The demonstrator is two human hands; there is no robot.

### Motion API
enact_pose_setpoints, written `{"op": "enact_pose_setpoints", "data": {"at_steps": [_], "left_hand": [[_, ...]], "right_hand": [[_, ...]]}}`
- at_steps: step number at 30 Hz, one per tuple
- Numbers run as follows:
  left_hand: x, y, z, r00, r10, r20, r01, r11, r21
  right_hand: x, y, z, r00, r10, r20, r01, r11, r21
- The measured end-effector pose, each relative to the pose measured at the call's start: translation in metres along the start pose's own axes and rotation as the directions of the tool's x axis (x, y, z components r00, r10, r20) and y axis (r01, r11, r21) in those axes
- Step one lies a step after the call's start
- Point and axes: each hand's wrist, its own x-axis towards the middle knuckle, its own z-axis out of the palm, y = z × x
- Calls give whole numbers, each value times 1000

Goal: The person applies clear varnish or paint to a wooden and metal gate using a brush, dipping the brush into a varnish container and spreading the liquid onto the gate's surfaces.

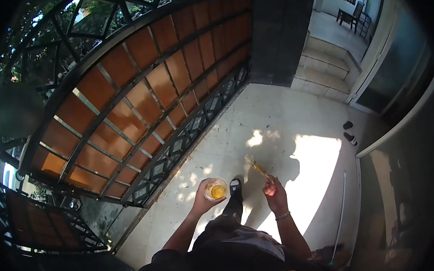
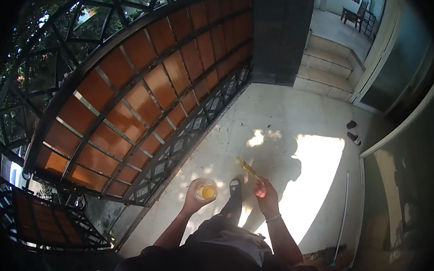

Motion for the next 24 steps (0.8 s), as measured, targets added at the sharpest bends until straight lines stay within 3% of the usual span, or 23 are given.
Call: {"op": "enact_pose_setpoints", "data": {"at_steps": [1, 2, 4, 5, 6, 8, 9, 10, 12, 15, 17, 21, 23, 24], "left_hand": [[33, -5, 9, 998, 63, -18, -62, 997, 53], [66, -10, 19, 997, 82, 7, -82, 996, 37], [138, -14, 37, 992, 100, 73, -111, 978, 174], [174, -16, 48, 985, 151, 86, -166, 964, 209], [210, -14, 60, 980, 170, 107, -188, 963, 195], [274, -11, 87, 979, 187, 81, -174, 974, -145], [307, -4, 98, 975, 199, 101, -179, 967, -182], [341, 1, 108, 971, 208, 118, -184, 965, -186], [401, 11, 129, 929, 281, 242, -306, 950, 71], [484, 39, 167, 882, 346, 320, -404, 904, 136], [542, 43, 198, 852, 399, 339, -460, 880, 122], [634, 70, 250, 822, 442, 359, -504, 858, 97], [682, 74, 278, 800, 494, 340, -555, 825, 104], [705, 71, 291, 803, 497, 329, -557, 822, 116]], "right_hand": [[14, -14, -1, 996, 21, -92, -19, 1000, 18], [30, -23, -12, 995, -12, -104, 14, 1000, 18], [62, -46, -35, 989, -58, -139, 59, 998, 3], [67, -64, -18, 954, -239, -182, 154, 910, -385], [83, -79, -18, 945, -267, -191, 178, 906, -383], [111, -108, -26, 872, -405, -275, 252, 853, -456], [127, -128, -12, 839, -398, -371, 289, 904, -316], [143, -146, -10, 796, -511, -324, 354, 828, -436], [178, -186, 4, 739, -602, -303, 500, 791, -353], [223, -255, 69, 614, -779, -127, 524, 522, -673], [261, -299, 98, 556, -826, 94, 549, 281, -787], [350, -378, 127, 589, -789, 178, 564, 243, -789], [400, -415, 124, 680, -675, 286, 544, 202, -815], [426, -431, 122, 679, -670, 300, 555, 201, -808]]}}
